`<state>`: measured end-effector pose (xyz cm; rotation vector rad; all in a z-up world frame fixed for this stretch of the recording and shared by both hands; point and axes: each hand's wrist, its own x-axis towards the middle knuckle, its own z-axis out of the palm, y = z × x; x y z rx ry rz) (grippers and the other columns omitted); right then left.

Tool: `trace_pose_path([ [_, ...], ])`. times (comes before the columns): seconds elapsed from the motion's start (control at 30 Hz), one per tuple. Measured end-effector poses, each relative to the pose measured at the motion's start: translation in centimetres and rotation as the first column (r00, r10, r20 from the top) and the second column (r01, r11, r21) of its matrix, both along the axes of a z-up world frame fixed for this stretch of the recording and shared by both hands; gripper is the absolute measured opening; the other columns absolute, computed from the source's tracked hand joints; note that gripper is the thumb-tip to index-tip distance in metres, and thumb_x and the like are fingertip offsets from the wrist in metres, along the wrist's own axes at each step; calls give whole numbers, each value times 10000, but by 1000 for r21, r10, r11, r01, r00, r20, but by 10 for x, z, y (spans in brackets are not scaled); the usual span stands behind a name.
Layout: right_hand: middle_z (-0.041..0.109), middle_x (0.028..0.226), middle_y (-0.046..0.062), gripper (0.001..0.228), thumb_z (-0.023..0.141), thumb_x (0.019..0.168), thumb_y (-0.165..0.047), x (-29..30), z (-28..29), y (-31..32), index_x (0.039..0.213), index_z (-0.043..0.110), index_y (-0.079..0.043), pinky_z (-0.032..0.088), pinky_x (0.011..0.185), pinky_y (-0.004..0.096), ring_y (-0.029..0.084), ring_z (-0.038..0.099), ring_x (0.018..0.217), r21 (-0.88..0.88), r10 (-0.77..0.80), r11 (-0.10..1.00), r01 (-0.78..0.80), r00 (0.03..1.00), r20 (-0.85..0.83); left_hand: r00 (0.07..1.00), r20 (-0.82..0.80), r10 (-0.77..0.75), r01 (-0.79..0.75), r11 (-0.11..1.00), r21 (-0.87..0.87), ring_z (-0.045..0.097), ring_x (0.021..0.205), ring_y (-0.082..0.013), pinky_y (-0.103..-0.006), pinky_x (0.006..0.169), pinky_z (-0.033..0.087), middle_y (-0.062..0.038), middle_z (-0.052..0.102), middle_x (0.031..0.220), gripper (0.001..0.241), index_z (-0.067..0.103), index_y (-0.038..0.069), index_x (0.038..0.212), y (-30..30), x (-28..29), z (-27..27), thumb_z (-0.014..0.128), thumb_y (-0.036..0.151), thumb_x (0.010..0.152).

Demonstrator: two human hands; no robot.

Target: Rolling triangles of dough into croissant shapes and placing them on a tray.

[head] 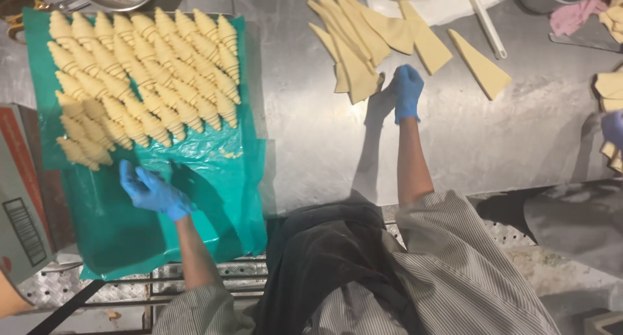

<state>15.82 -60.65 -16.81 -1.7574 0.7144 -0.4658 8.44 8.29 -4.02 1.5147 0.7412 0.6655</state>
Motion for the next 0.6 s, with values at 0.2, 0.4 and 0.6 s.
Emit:
trace_pose_path([
  [0.2, 688, 1138, 265, 505, 758, 916, -274, 63, 22, -18, 1231, 626, 98, 512, 879, 416, 355, 666, 1040, -476, -108, 874, 93, 994, -4, 968, 160, -195, 131, 932, 339, 569, 1090, -182, -326, 1014, 504, -84, 589, 1214, 427, 525, -41, 1539, -86, -66, 13, 555, -58, 1114],
  [0.4, 699, 1062, 307, 534, 797, 828, -385, 100, 61, 2, 1023, 649, 90, 507, 912, 504, 451, 656, 1026, -403, -275, 909, 108, 882, -382, 989, 19, -148, 149, 984, -100, 602, 876, -110, -267, 799, 515, -22, 638, 978, 344, 621, -8, 1396, -162, -104, 25, 624, -46, 1053],
  [0.6, 705, 855, 217, 415, 845, 691, -322, 114, 28, -23, 826, 699, 42, 512, 793, 521, 390, 649, 798, -516, -286, 841, 164, 944, -166, 988, -7, -156, 151, 966, -208, 649, 943, -91, -239, 818, 552, -36, 706, 1145, 326, 641, -11, 1327, -225, -111, 24, 642, -34, 1002],
])
